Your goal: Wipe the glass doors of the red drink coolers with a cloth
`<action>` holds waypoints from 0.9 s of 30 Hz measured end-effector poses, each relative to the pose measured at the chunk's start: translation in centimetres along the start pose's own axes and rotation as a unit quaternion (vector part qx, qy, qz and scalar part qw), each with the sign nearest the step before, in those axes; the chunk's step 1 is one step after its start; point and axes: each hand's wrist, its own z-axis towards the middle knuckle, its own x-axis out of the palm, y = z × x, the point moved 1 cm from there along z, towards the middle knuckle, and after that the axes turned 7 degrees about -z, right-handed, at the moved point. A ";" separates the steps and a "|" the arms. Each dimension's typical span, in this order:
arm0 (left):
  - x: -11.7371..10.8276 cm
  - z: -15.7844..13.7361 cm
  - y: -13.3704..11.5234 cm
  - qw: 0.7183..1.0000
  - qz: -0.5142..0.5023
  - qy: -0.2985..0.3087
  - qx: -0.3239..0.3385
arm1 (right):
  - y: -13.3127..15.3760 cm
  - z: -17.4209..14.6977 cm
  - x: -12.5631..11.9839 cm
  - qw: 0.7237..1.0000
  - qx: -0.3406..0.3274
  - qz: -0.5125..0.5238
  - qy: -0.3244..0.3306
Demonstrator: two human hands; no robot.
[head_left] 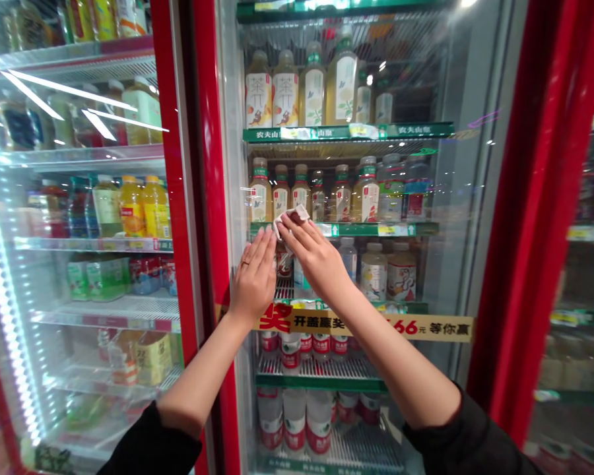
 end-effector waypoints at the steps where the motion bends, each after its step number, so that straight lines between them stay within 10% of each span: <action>1: 0.2 0.1 -0.2 1.000 -0.003 -0.003 -0.004 | -0.3 -0.7 -0.2 1.000 -0.007 0.001 0.003; 27: 2.7 3.1 -2.8 1.000 -0.020 -0.011 -0.006 | -2.5 -2.5 -0.6 0.998 0.062 -0.011 -0.029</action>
